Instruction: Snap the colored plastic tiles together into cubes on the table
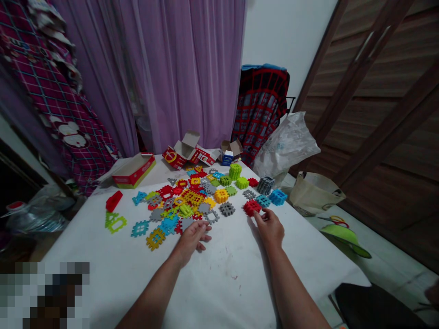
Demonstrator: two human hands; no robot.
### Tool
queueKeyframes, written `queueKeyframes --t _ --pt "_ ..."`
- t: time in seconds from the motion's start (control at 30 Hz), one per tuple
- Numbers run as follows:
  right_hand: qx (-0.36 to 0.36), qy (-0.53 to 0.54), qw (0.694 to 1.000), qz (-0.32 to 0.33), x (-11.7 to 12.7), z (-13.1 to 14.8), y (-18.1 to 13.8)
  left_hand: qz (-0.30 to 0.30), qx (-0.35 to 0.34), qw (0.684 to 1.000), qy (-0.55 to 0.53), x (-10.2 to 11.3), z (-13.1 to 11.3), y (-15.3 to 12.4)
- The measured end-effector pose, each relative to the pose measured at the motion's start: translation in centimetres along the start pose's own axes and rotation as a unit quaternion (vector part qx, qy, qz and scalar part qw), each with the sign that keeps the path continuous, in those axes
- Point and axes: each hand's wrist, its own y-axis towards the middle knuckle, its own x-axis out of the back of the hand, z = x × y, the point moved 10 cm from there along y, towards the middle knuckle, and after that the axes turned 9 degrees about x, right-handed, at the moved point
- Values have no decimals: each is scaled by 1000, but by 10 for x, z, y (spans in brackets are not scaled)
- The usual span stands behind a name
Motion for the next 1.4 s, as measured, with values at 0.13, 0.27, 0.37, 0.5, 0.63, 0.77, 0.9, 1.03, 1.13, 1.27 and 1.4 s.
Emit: queueKeyframes --t 0.13,0.27,0.37,0.5,0.63,0.77,0.9,1.03,1.13,1.27,1.4 --pt "84 32 995 -51 5 13 -4 10 1 1000 -6 -2 4 0" --pt "247 69 965 -48 -4 55 -23 8 -16 1000 -6 0 -1 -1" --pt "370 74 926 -15 -16 94 -46 -20 -53 998 1 17 -21 3" --pt "481 76 873 29 -32 131 -70 -147 -116 976 111 76 -73 11" --pt "518 79 851 28 -36 143 -77 -316 -159 772 528 120 -135 12" --pt "521 79 850 26 -36 142 -79 -314 -105 724 605 147 -145 32" --pt "520 81 849 37 -37 140 -81 -295 -57 703 645 154 -138 50" --pt "520 77 850 31 -37 138 -82 -292 -24 695 656 160 -133 58" --pt "519 78 851 36 -38 139 -83 -290 -2 696 657 167 -130 58" --pt "517 89 850 52 -40 140 -83 -285 6 698 657 169 -127 52" --pt "506 100 855 60 -42 135 -80 -292 5 699 652 166 -127 47"
